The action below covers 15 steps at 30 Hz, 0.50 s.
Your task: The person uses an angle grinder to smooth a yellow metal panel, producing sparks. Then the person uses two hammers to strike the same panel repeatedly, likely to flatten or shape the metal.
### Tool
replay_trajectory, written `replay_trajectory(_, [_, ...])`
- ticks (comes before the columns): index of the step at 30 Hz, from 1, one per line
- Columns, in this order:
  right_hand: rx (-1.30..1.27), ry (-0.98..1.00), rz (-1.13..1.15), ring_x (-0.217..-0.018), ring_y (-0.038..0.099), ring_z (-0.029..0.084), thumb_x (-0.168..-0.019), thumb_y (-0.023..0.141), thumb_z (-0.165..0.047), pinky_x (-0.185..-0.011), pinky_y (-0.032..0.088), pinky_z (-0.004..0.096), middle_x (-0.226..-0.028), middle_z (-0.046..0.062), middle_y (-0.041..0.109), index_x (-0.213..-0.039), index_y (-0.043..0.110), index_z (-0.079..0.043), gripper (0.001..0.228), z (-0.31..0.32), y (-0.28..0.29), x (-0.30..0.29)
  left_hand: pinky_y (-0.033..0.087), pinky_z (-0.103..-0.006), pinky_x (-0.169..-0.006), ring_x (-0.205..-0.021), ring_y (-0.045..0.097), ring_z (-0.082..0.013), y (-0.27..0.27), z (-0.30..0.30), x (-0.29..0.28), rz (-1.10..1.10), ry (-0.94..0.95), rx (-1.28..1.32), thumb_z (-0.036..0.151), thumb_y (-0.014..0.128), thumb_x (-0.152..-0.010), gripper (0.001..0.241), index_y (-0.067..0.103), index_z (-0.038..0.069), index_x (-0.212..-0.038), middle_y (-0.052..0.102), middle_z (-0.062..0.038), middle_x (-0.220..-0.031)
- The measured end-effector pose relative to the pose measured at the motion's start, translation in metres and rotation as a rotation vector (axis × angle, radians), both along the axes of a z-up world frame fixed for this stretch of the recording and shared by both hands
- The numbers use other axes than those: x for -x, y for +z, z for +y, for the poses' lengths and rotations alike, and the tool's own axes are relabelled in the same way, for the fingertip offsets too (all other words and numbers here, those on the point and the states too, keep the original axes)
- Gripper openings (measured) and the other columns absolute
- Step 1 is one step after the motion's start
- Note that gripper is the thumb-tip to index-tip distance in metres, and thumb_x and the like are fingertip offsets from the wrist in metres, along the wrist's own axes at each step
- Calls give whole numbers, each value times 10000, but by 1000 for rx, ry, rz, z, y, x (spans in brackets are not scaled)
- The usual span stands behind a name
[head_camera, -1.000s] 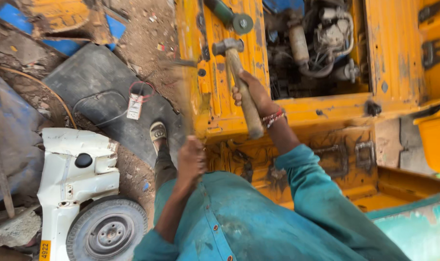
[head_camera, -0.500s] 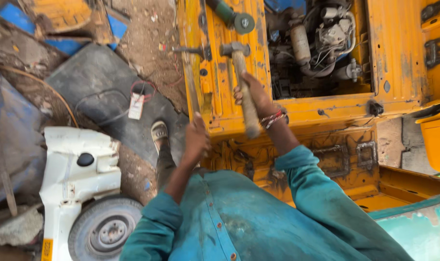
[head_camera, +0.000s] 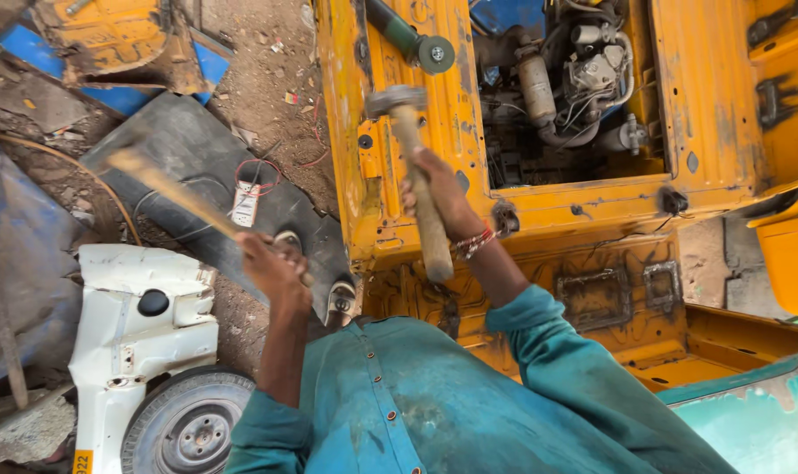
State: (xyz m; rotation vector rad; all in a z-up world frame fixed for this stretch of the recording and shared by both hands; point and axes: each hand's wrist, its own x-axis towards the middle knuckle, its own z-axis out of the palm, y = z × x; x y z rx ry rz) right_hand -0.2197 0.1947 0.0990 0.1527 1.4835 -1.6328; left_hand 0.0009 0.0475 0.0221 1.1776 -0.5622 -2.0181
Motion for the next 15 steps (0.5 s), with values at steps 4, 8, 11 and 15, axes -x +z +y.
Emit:
replay_trajectory(4, [46, -94, -61, -539, 568, 142, -1020, 544, -416, -483, 537, 311, -758, 55, 561, -1241, 438, -53, 439, 7, -28, 22, 247, -265, -338, -409, 294, -65, -6, 22, -4, -37, -172, -41, 549, 426, -1055, 443, 429, 138, -889, 323, 53, -583])
replay_trajectory(8, [-11, -55, -101, -544, 550, 128, -1026, 530, -411, -479, 517, 301, -766, 45, 557, -1251, 447, -112, 383, 11, -45, 20, 263, -246, -335, -413, 313, -48, -5, 21, -2, -30, -229, -21, 542, 428, -1068, 445, 433, 133, -892, 318, 66, -578])
replay_trajectory(11, [27, -14, -100, -550, 552, 134, -1033, 528, -397, -482, 505, 307, -772, 53, 547, -1221, 422, -115, 354, 14, -45, 20, 275, -273, -316, -400, 338, -63, -6, 1, -3, -53, -81, 41, 510, 451, -1044, 391, 465, 146, -901, 368, 53, -579])
replay_trajectory(15, [-14, 6, -62, -539, 548, 138, -1015, 530, -385, -482, 507, 310, -770, 59, 555, -1240, 435, -118, 362, 17, -42, 23, 319, -245, -342, -450, 386, -65, -16, -4, 16, 60, 70, 163, 430, 500, -1063, 343, 480, 122, -912, 433, 35, -634])
